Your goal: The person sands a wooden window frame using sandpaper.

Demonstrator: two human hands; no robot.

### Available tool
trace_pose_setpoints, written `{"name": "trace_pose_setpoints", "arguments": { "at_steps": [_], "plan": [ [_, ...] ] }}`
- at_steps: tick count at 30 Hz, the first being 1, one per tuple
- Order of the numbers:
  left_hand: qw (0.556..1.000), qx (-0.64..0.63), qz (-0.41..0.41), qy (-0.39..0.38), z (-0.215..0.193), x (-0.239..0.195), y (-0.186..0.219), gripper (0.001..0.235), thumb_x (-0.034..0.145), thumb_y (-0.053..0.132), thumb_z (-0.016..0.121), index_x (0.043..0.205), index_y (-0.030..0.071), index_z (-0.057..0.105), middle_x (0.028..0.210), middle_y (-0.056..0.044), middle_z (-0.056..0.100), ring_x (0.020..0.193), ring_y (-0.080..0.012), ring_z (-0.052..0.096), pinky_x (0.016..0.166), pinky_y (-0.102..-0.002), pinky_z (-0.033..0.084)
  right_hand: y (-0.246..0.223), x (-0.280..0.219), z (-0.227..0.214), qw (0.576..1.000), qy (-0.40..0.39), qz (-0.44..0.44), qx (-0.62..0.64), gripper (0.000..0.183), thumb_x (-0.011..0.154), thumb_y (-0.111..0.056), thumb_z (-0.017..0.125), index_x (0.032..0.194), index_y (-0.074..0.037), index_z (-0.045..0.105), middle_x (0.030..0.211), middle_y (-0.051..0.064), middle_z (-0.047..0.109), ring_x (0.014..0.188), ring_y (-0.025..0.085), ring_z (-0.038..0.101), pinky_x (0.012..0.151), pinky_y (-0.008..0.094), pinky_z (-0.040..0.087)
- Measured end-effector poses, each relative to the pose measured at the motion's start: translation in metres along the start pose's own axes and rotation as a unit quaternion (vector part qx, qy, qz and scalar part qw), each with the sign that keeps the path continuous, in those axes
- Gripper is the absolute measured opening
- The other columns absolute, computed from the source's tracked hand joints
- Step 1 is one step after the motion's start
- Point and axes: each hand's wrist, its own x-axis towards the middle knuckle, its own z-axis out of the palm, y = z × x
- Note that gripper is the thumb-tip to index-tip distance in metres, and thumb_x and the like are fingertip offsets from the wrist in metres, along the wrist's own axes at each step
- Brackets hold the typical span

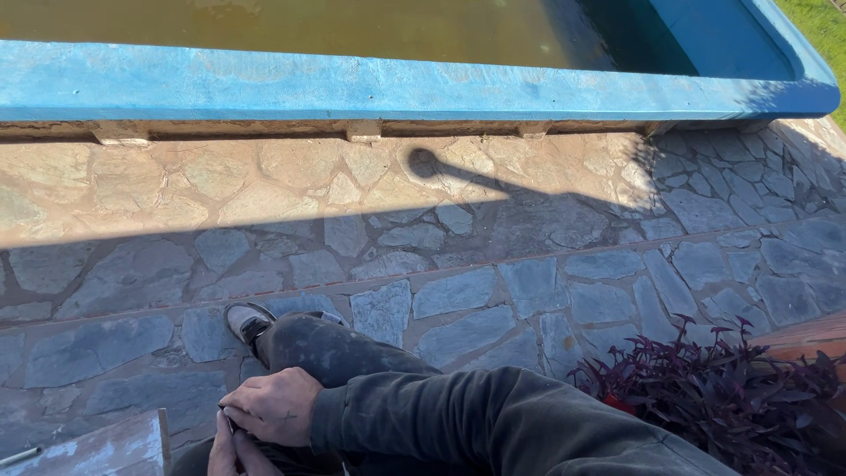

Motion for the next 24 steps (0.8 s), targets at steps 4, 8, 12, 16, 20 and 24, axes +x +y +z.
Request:
{"name": "trace_pose_setpoints", "arguments": {
  "at_steps": [4,8,12,16,20,24],
  "plan": [
    [1.0,0.007,0.001,0.005,0.022,0.025,0.039,0.035,0.111,-0.002,0.05,0.143,-0.015,0.055,0.128,-0.03,0.067,0.118,-0.0324,0.069,0.106,-0.038,0.056,-0.003,0.001,0.0,1.0,0.016,0.017,-0.016,0.029,0.106,-0.029,0.055,0.116,-0.009,0.074,0.114,0.01,0.076,0.094,0.027,0.076,0.082,0.037,0.062],
    [0.998,0.063,-0.025,0.005,0.022,0.037,0.099,0.04,0.108,0.005,0.055,0.144,-0.013,0.055,0.127,-0.028,0.068,0.113,-0.0332,0.071,0.097,-0.037,0.058,-0.015,0.008,-0.023,0.999,-0.035,0.037,0.017,0.036,0.108,-0.031,0.05,0.12,-0.006,0.072,0.116,0.014,0.075,0.097,0.029,0.075,0.086,0.038,0.061],
    [0.986,0.134,-0.092,0.047,0.013,0.042,0.171,0.051,0.095,0.02,0.071,0.141,0.001,0.061,0.128,-0.022,0.07,0.107,-0.0298,0.073,0.083,-0.035,0.06,-0.032,0.002,-0.025,0.997,-0.06,0.027,0.05,0.046,0.107,-0.029,0.043,0.133,0.003,0.062,0.134,0.022,0.066,0.121,0.035,0.066,0.103,0.041,0.053],
    [0.977,0.012,-0.184,0.103,0.008,0.043,0.159,0.057,0.09,0.022,0.073,0.142,0.004,0.059,0.121,-0.016,0.075,0.101,-0.0202,0.076,0.08,-0.031,0.061,-0.069,0.018,-0.047,0.994,-0.111,0.011,0.003,0.045,0.1,-0.024,0.044,0.132,0.001,0.063,0.136,0.018,0.065,0.118,0.035,0.066,0.099,0.041,0.053],
    [0.946,-0.167,-0.211,0.183,0.005,0.038,0.138,0.047,0.1,0.013,0.065,0.144,-0.001,0.057,0.129,-0.016,0.072,0.112,-0.018,0.07,0.093,-0.029,0.057,-0.063,0.041,-0.045,0.982,-0.157,-0.099,0.019,0.04,0.099,-0.017,0.048,0.13,-0.002,0.067,0.127,0.016,0.069,0.113,0.035,0.067,0.096,0.042,0.053],
    [0.869,-0.43,-0.188,0.157,-0.015,0.035,0.142,0.041,0.108,0.006,0.054,0.147,-0.006,0.055,0.144,-0.017,0.062,0.128,-0.0217,0.059,0.111,-0.035,0.046,-0.057,0.05,-0.036,0.978,-0.167,-0.003,0.125,0.026,0.101,-0.014,0.063,0.123,-0.002,0.069,0.11,0.01,0.073,0.096,0.018,0.07,0.084,0.03,0.056]
  ]
}}
